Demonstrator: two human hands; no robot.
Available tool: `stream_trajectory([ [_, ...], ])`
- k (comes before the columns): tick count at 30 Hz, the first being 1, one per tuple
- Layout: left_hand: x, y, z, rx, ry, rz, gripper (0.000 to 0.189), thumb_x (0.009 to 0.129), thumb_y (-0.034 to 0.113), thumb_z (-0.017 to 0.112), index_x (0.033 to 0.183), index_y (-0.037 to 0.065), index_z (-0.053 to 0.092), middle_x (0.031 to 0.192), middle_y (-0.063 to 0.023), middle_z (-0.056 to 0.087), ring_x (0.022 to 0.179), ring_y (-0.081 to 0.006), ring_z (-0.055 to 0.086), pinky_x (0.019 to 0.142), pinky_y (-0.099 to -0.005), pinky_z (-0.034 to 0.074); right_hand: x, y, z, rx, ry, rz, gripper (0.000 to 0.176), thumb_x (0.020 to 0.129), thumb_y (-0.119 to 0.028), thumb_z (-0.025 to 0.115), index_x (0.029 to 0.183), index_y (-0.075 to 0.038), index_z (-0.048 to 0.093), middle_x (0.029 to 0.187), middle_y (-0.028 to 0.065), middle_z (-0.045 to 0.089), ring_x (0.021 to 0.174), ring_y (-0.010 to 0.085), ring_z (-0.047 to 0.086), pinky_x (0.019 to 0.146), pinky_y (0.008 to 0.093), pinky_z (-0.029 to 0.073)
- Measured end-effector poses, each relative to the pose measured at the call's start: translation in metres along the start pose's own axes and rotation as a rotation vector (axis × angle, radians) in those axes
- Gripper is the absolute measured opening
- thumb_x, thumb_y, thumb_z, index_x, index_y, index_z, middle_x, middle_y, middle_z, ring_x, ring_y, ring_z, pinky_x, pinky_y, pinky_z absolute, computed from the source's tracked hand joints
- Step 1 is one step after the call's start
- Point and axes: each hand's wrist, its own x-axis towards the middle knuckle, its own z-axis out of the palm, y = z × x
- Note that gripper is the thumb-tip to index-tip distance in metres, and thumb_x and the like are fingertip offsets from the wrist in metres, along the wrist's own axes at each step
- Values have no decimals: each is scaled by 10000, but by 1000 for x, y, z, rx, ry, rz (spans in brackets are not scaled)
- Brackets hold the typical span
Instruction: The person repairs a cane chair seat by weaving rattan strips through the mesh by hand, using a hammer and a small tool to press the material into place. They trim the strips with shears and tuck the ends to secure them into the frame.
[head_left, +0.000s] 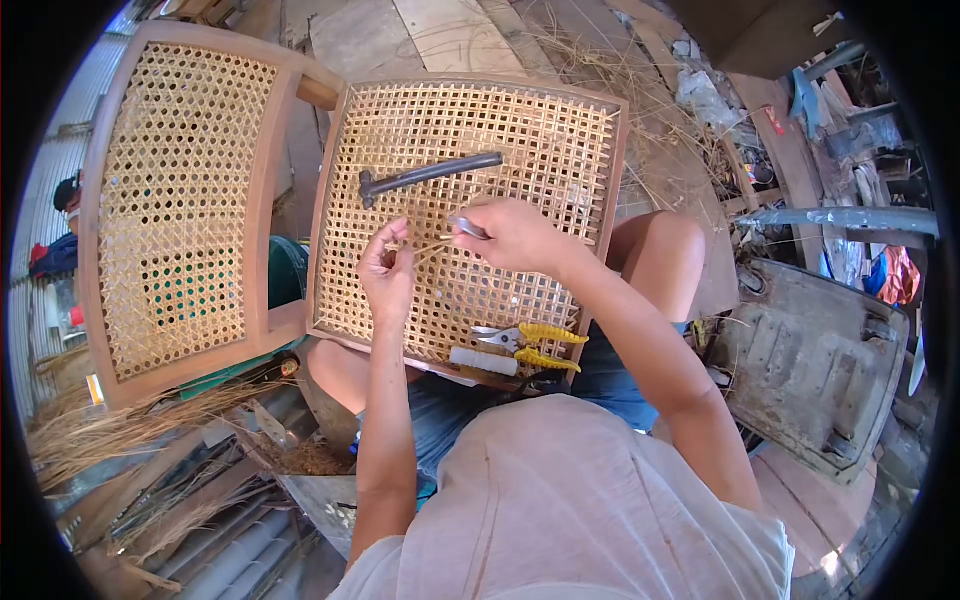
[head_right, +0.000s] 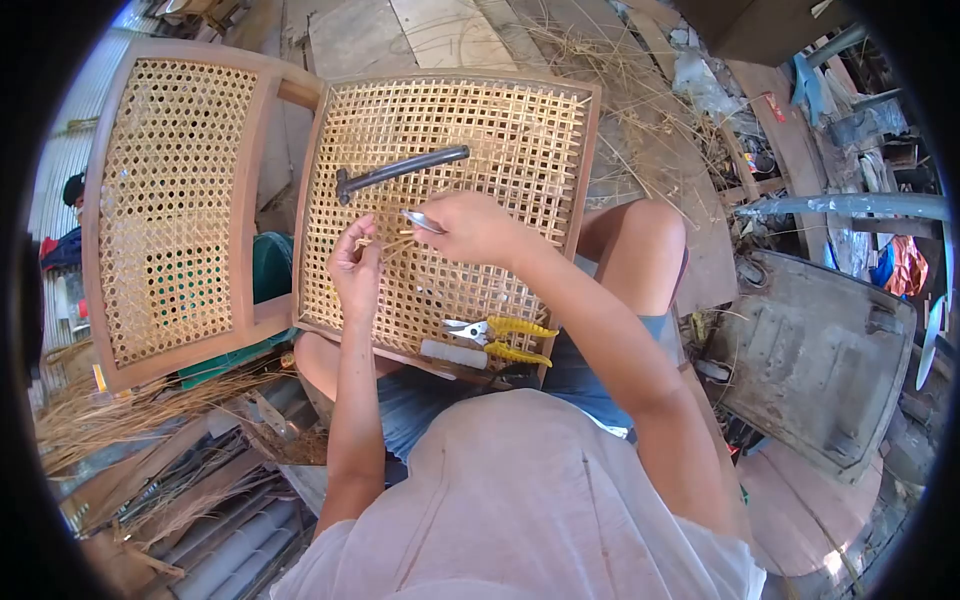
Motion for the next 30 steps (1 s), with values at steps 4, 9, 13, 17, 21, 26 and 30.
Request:
stream_trajectory([
  [4, 2, -6, -4, 60, -25, 11, 434, 886, -117, 616, 1266, 70, 711, 1182, -62, 710, 599, -19, 548, 533, -199, 445, 3, 28, 0, -306, -117, -90, 335, 1025, -326, 597, 1279, -112, 636, 986, 161, 733, 945, 384, 705, 801, 498, 547],
  [9, -7, 16, 25, 648, -289, 247, 421, 851, 62, 774, 1263, 55, 687, 1276, -172, 687, 1031, -246, 716, 861, -336, 603, -2, 33, -59, -499, -94, 58, 346, 1040, -297, 551, 1337, -120, 539, 919, 196, 712, 845, 408, 701, 733, 547, 535],
  [13, -3, -3, 27, 841, -110, 462, 320, 843, 84, 788, 1150, 21, 720, 1159, -153, 729, 880, -213, 753, 824, -316, 602, -7, 34, -55, -605, -176, 46, 221, 991, -219, 573, 1154, -74, 541, 854, 176, 721, 804, 396, 715, 678, 530, 549],
  [17, -14, -12, 28, 471, -95, 73, 111, 834, 52, 773, 939, 21, 753, 839, -83, 730, 766, -181, 710, 738, -309, 584, -20, 44, -83, -753, -221, 87, 144, 1018, -186, 545, 1136, -115, 502, 799, 191, 679, 758, 416, 692, 648, 538, 535],
  [21, -15, -31, 32, 546, -28, 286, 71, 838, 53, 741, 893, 58, 698, 776, -61, 641, 721, -208, 609, 677, -364, 521, -31, 65, -119, -732, 38, 123, 129, 1007, -162, 550, 1122, -125, 504, 802, 186, 691, 759, 413, 698, 641, 532, 538],
  [26, -20, -40, 36, 645, 79, 474, 96, 829, 59, 718, 908, 78, 667, 809, -59, 618, 746, -241, 585, 725, -375, 511, -50, 68, -156, -863, -65, 173, 227, 994, -161, 548, 1219, -149, 522, 843, 192, 711, 781, 433, 696, 647, 543, 535],
  [30, -28, -38, 33, 535, 113, 345, 222, 839, 106, 711, 1051, 67, 658, 914, -106, 650, 850, -285, 635, 807, -416, 533, -48, 56, -158, -942, 34, 135, 213, 996, -177, 537, 1206, -146, 523, 886, 207, 715, 836, 445, 690, 694, 546, 530],
])
